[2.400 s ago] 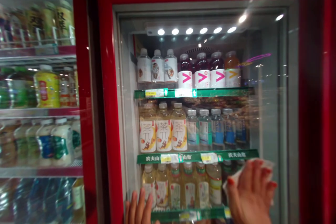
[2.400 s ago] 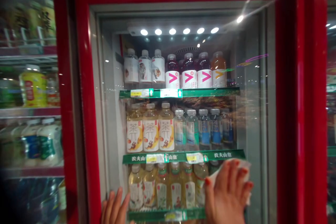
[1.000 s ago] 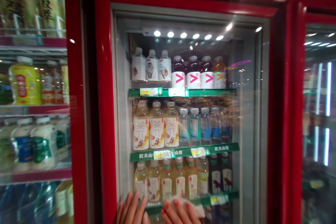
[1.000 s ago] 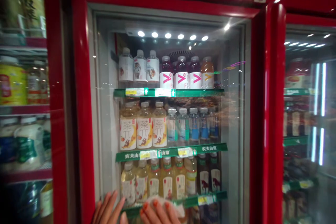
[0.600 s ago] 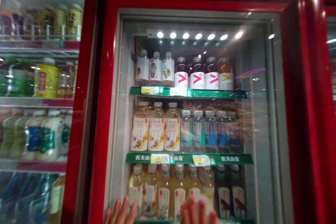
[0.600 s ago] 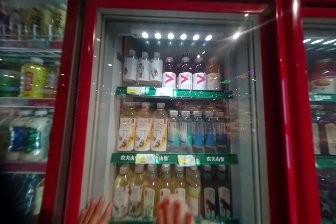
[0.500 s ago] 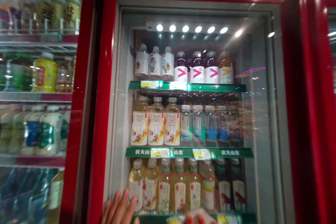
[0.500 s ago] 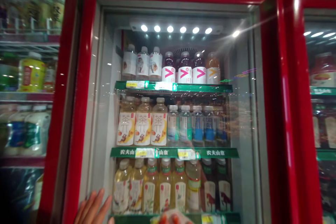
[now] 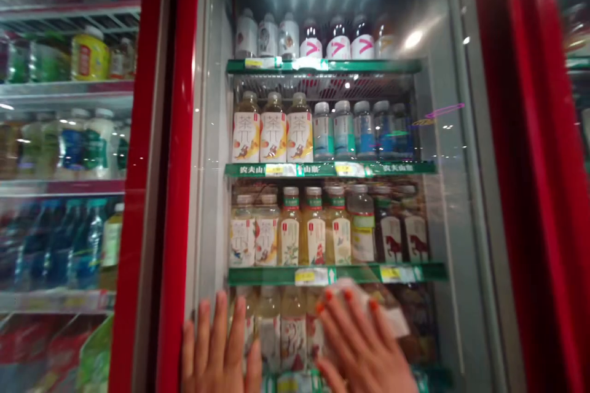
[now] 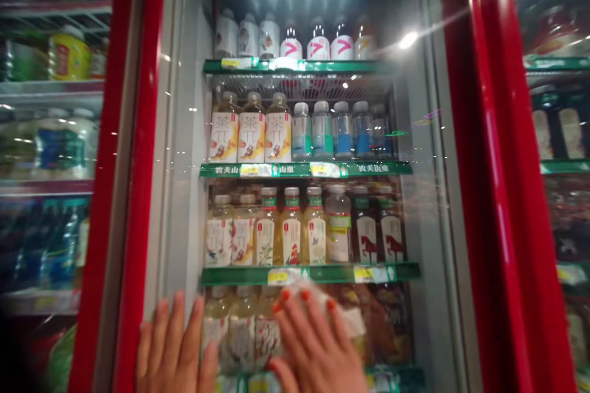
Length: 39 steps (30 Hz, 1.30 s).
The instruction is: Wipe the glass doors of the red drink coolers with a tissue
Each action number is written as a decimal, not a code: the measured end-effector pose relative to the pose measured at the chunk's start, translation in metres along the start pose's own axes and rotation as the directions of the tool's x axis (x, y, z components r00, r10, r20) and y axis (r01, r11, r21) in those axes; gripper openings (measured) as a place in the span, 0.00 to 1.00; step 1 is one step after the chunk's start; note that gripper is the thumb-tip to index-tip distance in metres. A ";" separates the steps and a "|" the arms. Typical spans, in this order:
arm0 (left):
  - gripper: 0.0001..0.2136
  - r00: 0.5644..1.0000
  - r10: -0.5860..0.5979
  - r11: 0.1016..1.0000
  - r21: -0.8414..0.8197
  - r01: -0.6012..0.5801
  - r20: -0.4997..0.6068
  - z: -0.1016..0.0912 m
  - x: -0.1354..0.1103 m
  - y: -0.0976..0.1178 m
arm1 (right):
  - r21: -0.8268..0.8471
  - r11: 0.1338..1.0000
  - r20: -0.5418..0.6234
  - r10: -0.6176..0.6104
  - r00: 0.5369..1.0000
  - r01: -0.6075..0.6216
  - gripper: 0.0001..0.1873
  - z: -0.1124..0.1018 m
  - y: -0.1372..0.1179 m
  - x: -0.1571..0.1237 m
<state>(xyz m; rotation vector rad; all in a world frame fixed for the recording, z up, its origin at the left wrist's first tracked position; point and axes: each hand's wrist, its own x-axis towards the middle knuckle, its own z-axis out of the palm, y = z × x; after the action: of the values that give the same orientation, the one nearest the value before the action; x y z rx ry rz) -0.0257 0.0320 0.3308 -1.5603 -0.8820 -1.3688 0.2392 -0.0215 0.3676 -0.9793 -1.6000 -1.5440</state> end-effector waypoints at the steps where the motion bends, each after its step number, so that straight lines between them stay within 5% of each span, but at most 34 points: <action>1: 0.40 1.000 -0.006 1.000 -0.015 0.007 0.002 -0.001 0.001 0.002 | -0.011 0.993 0.068 0.118 0.991 -0.118 0.40 -0.006 0.022 -0.016; 2: 0.39 1.000 -0.013 1.000 -0.027 0.013 -0.004 -0.001 0.003 0.003 | -0.036 0.958 0.082 0.286 0.955 -0.284 0.41 -0.011 0.046 -0.029; 4: 0.37 0.999 -0.029 0.999 -0.041 0.027 -0.029 -0.001 0.004 0.006 | -0.058 0.807 0.079 0.590 0.803 -0.588 0.44 -0.015 0.078 -0.038; 6: 0.36 0.997 -0.050 0.998 -0.053 0.047 -0.055 0.001 0.001 0.008 | -0.034 0.756 0.057 0.655 0.754 -0.654 0.43 -0.010 0.068 -0.032; 8: 0.35 0.996 -0.061 0.995 -0.078 0.056 -0.070 0.005 -0.003 0.007 | -0.002 0.862 0.046 0.506 0.861 -0.507 0.43 0.000 0.013 -0.027; 10: 0.34 0.995 -0.059 0.993 -0.109 0.050 -0.078 0.008 -0.007 0.004 | 0.061 0.986 0.055 0.151 0.987 -0.155 0.42 0.007 -0.056 -0.039; 12: 0.32 0.995 -0.051 0.990 -0.137 0.039 -0.085 0.010 -0.010 0.001 | 0.112 0.986 0.108 -0.138 0.985 0.126 0.40 0.007 -0.094 -0.068; 13: 0.31 0.995 -0.051 0.988 -0.148 0.037 -0.089 0.011 -0.010 0.000 | 0.121 0.982 0.157 -0.162 0.974 0.144 0.39 0.005 -0.094 -0.084; 14: 0.31 0.994 -0.051 0.987 -0.159 0.035 -0.094 0.012 -0.010 0.000 | 0.112 0.991 0.214 -0.090 0.973 0.067 0.38 0.002 -0.080 -0.099; 16: 0.31 0.993 -0.051 0.984 -0.176 0.031 -0.109 0.013 -0.009 0.000 | 0.041 0.953 0.269 0.280 0.921 -0.302 0.39 -0.009 -0.022 -0.118; 18: 0.31 0.990 -0.048 0.982 -0.188 0.022 -0.131 0.014 -0.010 0.002 | -0.011 0.754 0.185 0.647 0.740 -0.657 0.43 -0.019 0.040 -0.113; 20: 0.31 0.988 -0.049 0.979 -0.204 0.017 -0.149 0.014 -0.011 0.003 | -0.011 0.604 0.092 0.794 0.601 -0.797 0.45 -0.021 0.066 -0.086; 21: 0.30 0.986 -0.052 0.976 -0.217 0.017 -0.155 0.014 -0.011 0.003 | -0.006 0.606 0.079 0.793 0.604 -0.795 0.44 -0.018 0.058 -0.069; 23: 0.27 0.984 -0.062 0.966 -0.259 0.018 -0.164 0.012 -0.010 0.000 | 0.017 0.746 0.122 0.660 0.742 -0.666 0.41 -0.006 0.007 -0.039; 25: 0.25 0.984 -0.064 0.945 -0.328 0.005 -0.169 0.009 -0.009 -0.006 | 0.087 0.928 0.142 0.348 0.927 -0.362 0.39 0.007 -0.064 -0.027; 26: 0.25 0.984 -0.059 0.931 -0.365 -0.007 -0.170 0.006 -0.009 -0.010 | 0.130 0.978 0.139 0.145 0.980 -0.164 0.40 0.011 -0.094 -0.029; 28: 0.24 0.986 -0.032 0.907 -0.419 -0.039 -0.161 0.000 -0.014 -0.016 | 0.198 0.971 0.165 -0.168 0.972 0.135 0.39 0.012 -0.120 -0.045; 29: 0.24 0.988 -0.012 0.904 -0.424 -0.054 -0.151 -0.002 -0.020 -0.019 | 0.209 0.965 0.179 -0.198 0.964 0.160 0.38 0.008 -0.113 -0.056; 30: 0.25 0.991 0.010 0.910 -0.409 -0.066 -0.136 -0.004 -0.029 -0.020 | 0.201 0.976 0.191 -0.125 0.974 0.086 0.37 0.002 -0.095 -0.066; 32: 0.29 0.994 0.052 0.943 -0.324 -0.080 -0.093 -0.006 -0.053 -0.021 | 0.143 0.953 0.182 0.238 0.954 -0.265 0.37 -0.012 -0.038 -0.082; 35: 0.37 0.993 0.099 0.980 -0.165 -0.108 -0.064 -0.004 -0.091 -0.017 | 0.088 0.743 0.070 0.660 0.748 -0.664 0.45 -0.021 0.025 -0.078; 37: 0.37 0.991 0.107 0.985 -0.126 -0.115 -0.075 -0.002 -0.107 -0.016 | 0.095 0.726 0.028 0.682 0.731 -0.681 0.45 -0.014 0.010 -0.063; 39: 0.35 0.991 0.097 0.983 -0.146 -0.110 -0.090 -0.003 -0.112 -0.016 | 0.129 0.829 0.056 0.541 0.839 -0.544 0.41 -0.001 -0.052 -0.053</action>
<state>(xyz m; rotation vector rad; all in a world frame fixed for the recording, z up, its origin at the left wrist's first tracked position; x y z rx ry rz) -0.0585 0.0388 0.2225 -1.6267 -0.6506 -1.4417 0.2186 -0.0254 0.2967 -1.2379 -1.2631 -1.0162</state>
